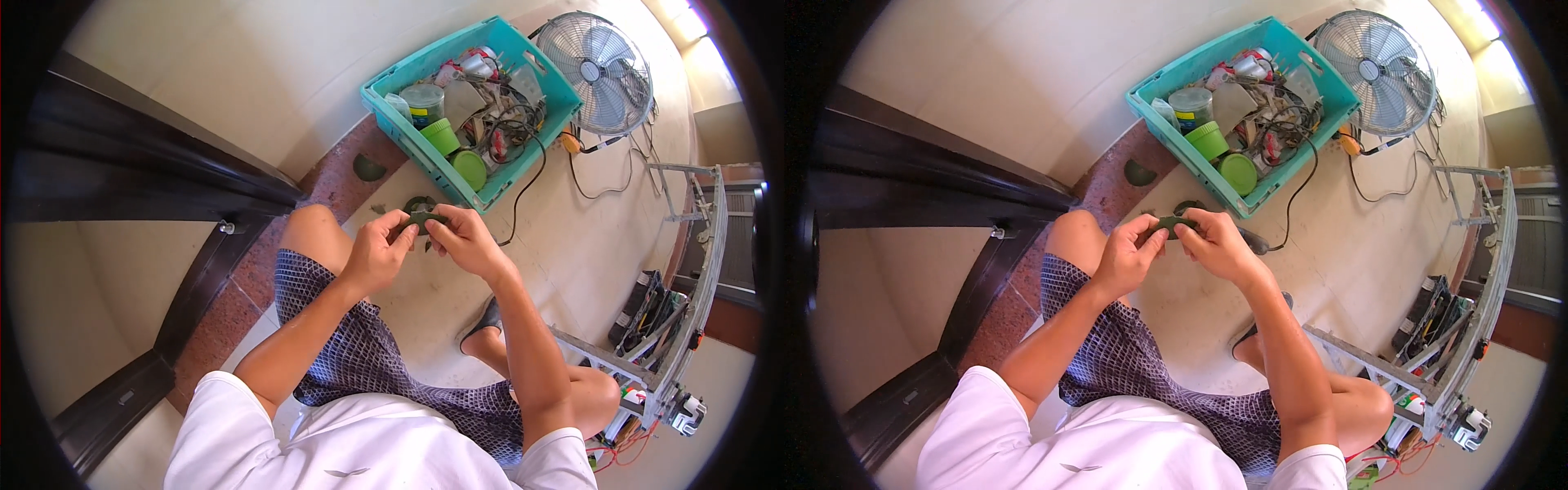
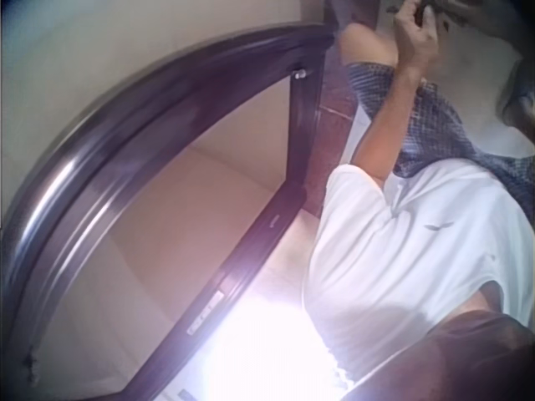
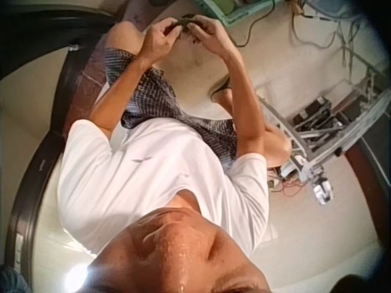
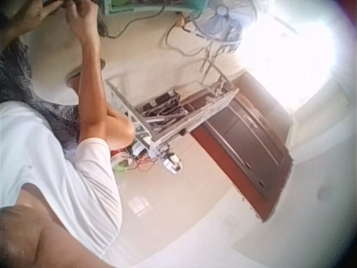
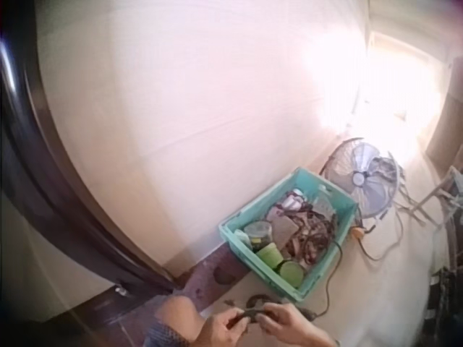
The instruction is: The person measures a door frame with a tape measure, then picks up an angle grinder from a crate and installs a grinding disc onto the tool.
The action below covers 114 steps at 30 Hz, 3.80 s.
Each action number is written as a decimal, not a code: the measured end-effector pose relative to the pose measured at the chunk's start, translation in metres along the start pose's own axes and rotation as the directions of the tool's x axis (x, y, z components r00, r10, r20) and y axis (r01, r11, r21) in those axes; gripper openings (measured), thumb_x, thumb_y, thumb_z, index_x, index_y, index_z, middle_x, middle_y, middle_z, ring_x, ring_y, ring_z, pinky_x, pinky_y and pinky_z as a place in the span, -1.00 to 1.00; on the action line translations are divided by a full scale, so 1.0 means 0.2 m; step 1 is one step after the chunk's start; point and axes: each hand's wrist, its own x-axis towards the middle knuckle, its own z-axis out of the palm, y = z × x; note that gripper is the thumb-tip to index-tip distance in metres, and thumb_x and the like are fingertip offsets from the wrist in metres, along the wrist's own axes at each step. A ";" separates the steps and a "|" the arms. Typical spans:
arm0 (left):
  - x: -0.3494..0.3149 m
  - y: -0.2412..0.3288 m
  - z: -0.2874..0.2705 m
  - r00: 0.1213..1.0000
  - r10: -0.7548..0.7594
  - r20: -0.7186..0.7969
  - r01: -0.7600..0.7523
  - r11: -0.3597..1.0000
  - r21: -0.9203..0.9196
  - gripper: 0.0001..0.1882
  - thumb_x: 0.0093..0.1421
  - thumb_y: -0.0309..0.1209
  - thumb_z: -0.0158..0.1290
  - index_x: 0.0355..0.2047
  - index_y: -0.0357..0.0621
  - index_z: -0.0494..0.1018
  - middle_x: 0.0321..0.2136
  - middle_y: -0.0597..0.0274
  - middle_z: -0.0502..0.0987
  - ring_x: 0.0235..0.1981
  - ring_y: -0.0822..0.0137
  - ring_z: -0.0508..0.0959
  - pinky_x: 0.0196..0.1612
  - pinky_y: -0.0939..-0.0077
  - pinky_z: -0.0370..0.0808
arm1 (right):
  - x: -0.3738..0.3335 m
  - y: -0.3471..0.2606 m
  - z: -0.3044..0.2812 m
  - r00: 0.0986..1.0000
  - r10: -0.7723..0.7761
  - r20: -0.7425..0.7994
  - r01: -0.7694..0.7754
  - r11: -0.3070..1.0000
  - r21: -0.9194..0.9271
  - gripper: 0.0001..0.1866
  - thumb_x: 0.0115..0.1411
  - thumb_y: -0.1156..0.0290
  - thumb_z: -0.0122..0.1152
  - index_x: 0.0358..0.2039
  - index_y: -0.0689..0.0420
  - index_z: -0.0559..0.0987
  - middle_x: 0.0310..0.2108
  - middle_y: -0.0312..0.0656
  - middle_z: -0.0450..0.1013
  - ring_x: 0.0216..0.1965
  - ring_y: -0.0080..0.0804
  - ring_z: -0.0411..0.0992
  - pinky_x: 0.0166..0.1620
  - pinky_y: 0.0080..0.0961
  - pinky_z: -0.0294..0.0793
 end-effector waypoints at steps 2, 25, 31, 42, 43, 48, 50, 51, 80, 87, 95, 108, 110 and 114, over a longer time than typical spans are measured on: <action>-0.02 0.06 0.00 0.999 0.018 -0.049 -0.009 0.983 0.181 -0.85 0.51 -0.44 0.14 -0.21 -0.26 0.60 -0.47 0.38 0.56 -0.45 0.61 0.47 -0.39 0.57 0.41 | -0.02 -0.05 0.03 0.996 -0.003 -0.095 -0.006 0.996 -0.091 -0.68 0.45 0.35 0.31 -0.42 0.27 0.51 -0.62 -0.32 0.43 -0.57 -0.64 0.33 -0.51 -0.45 0.28; 0.13 0.00 0.00 0.894 0.448 -0.020 -0.303 0.634 0.712 -0.78 0.35 -0.47 0.19 -0.42 -0.28 0.44 -0.44 -0.16 0.57 -0.36 -0.29 0.60 -0.32 -0.12 0.52 | 0.16 0.13 0.17 0.912 0.206 -0.355 -0.091 0.945 0.314 -0.62 0.40 0.37 0.26 -0.54 0.34 0.62 -0.67 -0.20 0.49 -0.65 -0.51 0.37 -0.53 -0.41 0.34; 0.23 -0.05 0.00 0.889 0.387 0.246 -0.391 0.360 0.847 -0.92 0.34 -0.46 0.12 -0.30 -0.19 0.51 -0.36 -0.03 0.63 -0.24 -0.11 0.68 -0.20 0.01 0.66 | 0.20 0.17 0.12 0.856 0.414 -0.310 -0.207 0.823 0.529 -0.71 0.44 0.42 0.23 -0.44 0.30 0.64 -0.56 -0.24 0.53 -0.60 -0.53 0.37 -0.55 -0.51 0.25; 0.12 0.09 -0.04 0.779 0.095 0.620 -0.627 0.114 0.771 -0.86 0.20 -0.46 0.17 -0.23 -0.17 0.59 -0.23 0.09 0.67 -0.11 0.10 0.70 -0.16 0.30 0.71 | 0.11 0.32 -0.19 0.682 0.408 -0.606 -0.054 0.855 0.515 -0.70 0.53 0.20 0.23 -0.16 0.22 0.65 -0.34 -0.20 0.65 -0.44 -0.54 0.52 -0.44 -0.56 0.39; 0.18 0.08 -0.08 0.854 -0.060 0.516 -0.511 0.079 0.856 -0.83 0.21 -0.45 0.19 -0.19 -0.18 0.63 -0.19 0.09 0.70 -0.08 0.13 0.72 -0.16 0.33 0.71 | 0.10 0.34 -0.26 0.772 0.342 -0.536 -0.035 0.865 0.501 -0.67 0.55 0.16 0.24 -0.07 0.22 0.66 -0.30 -0.22 0.65 -0.38 -0.55 0.55 -0.36 -0.54 0.47; 0.48 -0.41 -0.17 0.935 -0.210 0.286 -0.331 -0.226 0.916 -0.69 0.30 -0.45 0.12 0.02 -0.29 0.60 -0.07 -0.12 0.69 0.02 -0.04 0.70 -0.02 0.15 0.69 | 0.02 0.35 -0.32 0.936 0.264 -0.232 -0.150 0.897 0.416 -0.72 0.52 0.22 0.30 -0.11 0.21 0.68 -0.31 -0.24 0.67 -0.38 -0.55 0.58 -0.29 -0.58 0.55; 0.52 -0.65 -0.08 0.947 -0.177 0.269 -0.305 -0.225 0.925 -0.66 0.37 -0.43 0.07 0.09 -0.32 0.58 -0.07 -0.16 0.70 0.06 -0.06 0.69 0.02 0.06 0.68 | 0.01 0.48 -0.31 0.927 0.323 -0.191 -0.237 0.899 0.369 -0.73 0.50 0.23 0.32 -0.14 0.20 0.68 -0.31 -0.23 0.69 -0.39 -0.55 0.59 -0.27 -0.58 0.57; 0.54 -0.64 0.06 0.828 -0.414 0.378 -0.442 -0.069 0.894 -0.64 0.41 -0.39 0.04 0.13 -0.26 0.57 -0.01 -0.18 0.67 0.07 -0.06 0.69 0.04 0.04 0.67 | -0.03 0.58 -0.33 0.908 0.373 -0.193 -0.292 0.891 0.349 -0.74 0.49 0.23 0.34 -0.15 0.20 0.68 -0.31 -0.23 0.69 -0.39 -0.54 0.60 -0.27 -0.58 0.57; 0.47 -0.09 -0.07 0.803 -0.189 0.565 0.260 0.964 -0.047 -0.81 0.60 -0.26 0.00 -0.12 -0.10 0.46 -0.28 0.23 0.66 -0.36 0.38 0.68 -0.30 0.47 0.59 | -0.07 0.16 -0.32 0.971 0.167 -0.170 -0.122 0.961 0.247 -0.79 0.44 0.39 0.40 -0.02 0.24 0.70 -0.29 -0.22 0.71 -0.35 -0.60 0.62 -0.29 -0.66 0.54; 0.23 0.21 -0.14 0.904 -0.059 0.424 0.089 0.995 -0.051 -0.80 0.60 -0.30 -0.04 -0.14 -0.14 0.48 -0.35 0.35 0.62 -0.38 0.53 0.59 -0.36 0.57 0.49 | -0.11 -0.17 -0.22 0.983 -0.029 -0.183 0.053 0.990 0.129 -0.84 0.39 0.48 0.41 -0.09 0.28 0.73 -0.38 -0.30 0.65 -0.40 -0.66 0.54 -0.32 -0.67 0.50; 0.10 0.33 -0.09 0.929 -0.003 0.370 0.065 0.986 -0.154 -0.84 0.59 -0.38 -0.01 -0.19 -0.13 0.46 -0.42 0.41 0.54 -0.40 0.58 0.53 -0.36 0.61 0.43 | -0.17 -0.31 -0.21 0.979 -0.043 -0.199 0.053 0.997 0.049 -0.84 0.37 0.47 0.38 -0.12 0.28 0.75 -0.43 -0.38 0.59 -0.38 -0.72 0.51 -0.32 -0.65 0.48; 0.01 0.32 -0.03 0.994 0.064 0.087 -0.054 0.993 -0.108 -0.87 0.51 -0.42 0.15 -0.21 -0.19 0.56 -0.44 0.41 0.57 -0.41 0.59 0.53 -0.30 0.61 0.48 | -0.13 -0.21 -0.05 0.984 -0.064 -0.163 0.080 0.993 0.091 -0.81 0.31 0.57 0.10 -0.24 0.29 0.69 -0.47 -0.42 0.52 -0.50 -0.75 0.33 -0.44 -0.63 0.28; 0.00 0.30 -0.03 0.996 0.080 0.051 -0.076 0.995 -0.065 -0.88 0.50 -0.44 0.16 -0.22 -0.21 0.58 -0.43 0.42 0.56 -0.39 0.62 0.52 -0.29 0.65 0.46 | -0.12 -0.19 -0.02 0.983 -0.084 -0.161 0.094 0.994 0.059 -0.83 0.35 0.50 0.20 -0.33 0.29 0.69 -0.51 -0.45 0.46 -0.49 -0.76 0.28 -0.44 -0.62 0.24; -0.02 0.30 -0.02 0.971 0.238 -0.036 -0.234 0.968 0.091 -0.86 0.44 -0.52 0.19 -0.32 -0.24 0.54 -0.48 0.49 0.46 -0.45 0.69 0.39 -0.41 0.67 0.35 | -0.10 -0.21 0.04 0.981 -0.064 -0.180 0.072 0.997 0.039 -0.77 0.40 0.40 0.33 -0.40 0.25 0.64 -0.54 -0.50 0.42 -0.49 -0.78 0.25 -0.46 -0.62 0.17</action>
